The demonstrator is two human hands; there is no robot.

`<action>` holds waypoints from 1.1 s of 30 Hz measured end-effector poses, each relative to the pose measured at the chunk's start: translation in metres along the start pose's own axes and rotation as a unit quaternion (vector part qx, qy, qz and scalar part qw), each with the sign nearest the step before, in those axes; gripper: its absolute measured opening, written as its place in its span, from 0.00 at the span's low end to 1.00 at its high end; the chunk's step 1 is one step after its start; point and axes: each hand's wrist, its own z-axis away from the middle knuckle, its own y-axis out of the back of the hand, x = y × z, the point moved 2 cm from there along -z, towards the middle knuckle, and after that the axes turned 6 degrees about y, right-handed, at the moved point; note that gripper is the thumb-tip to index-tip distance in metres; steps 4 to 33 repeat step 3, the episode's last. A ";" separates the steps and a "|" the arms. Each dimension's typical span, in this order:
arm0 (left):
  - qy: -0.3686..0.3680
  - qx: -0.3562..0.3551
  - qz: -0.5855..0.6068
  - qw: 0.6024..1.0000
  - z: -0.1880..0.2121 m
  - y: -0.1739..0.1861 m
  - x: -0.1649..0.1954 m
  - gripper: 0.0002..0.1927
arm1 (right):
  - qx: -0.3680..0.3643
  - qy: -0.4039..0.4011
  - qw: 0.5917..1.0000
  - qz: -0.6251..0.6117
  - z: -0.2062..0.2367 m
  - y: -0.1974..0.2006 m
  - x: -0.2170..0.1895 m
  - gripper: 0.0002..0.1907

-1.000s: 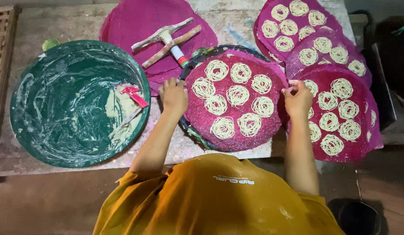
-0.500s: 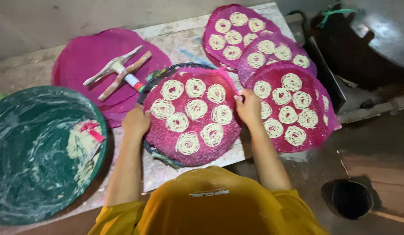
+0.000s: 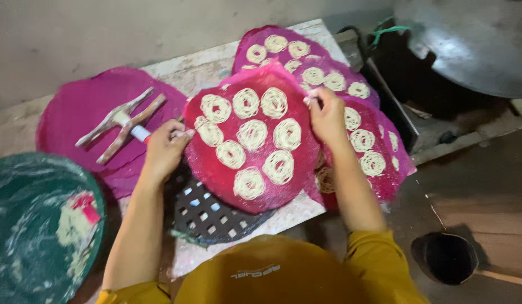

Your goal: The person repeatedly scoops a white paste from a green bowl using a pink spatula and applies it into a handheld metal applicator. They then squeeze the applicator to extrude the paste in circular patterns onto pink trays placed in black baskets. The person refills the applicator multiple times and continues decorating several trays in sequence.

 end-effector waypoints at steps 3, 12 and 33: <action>-0.023 -0.021 0.027 0.999 -0.037 -0.066 0.008 0.10 | 0.023 0.078 0.987 0.139 -0.037 0.047 0.021 0.05; -0.023 -0.021 0.027 0.999 -0.037 -0.066 0.008 0.10 | 0.023 0.078 0.987 0.139 -0.037 0.047 0.021 0.05; -0.023 -0.021 0.027 0.999 -0.037 -0.066 0.008 0.10 | 0.023 0.078 0.987 0.139 -0.037 0.047 0.021 0.05</action>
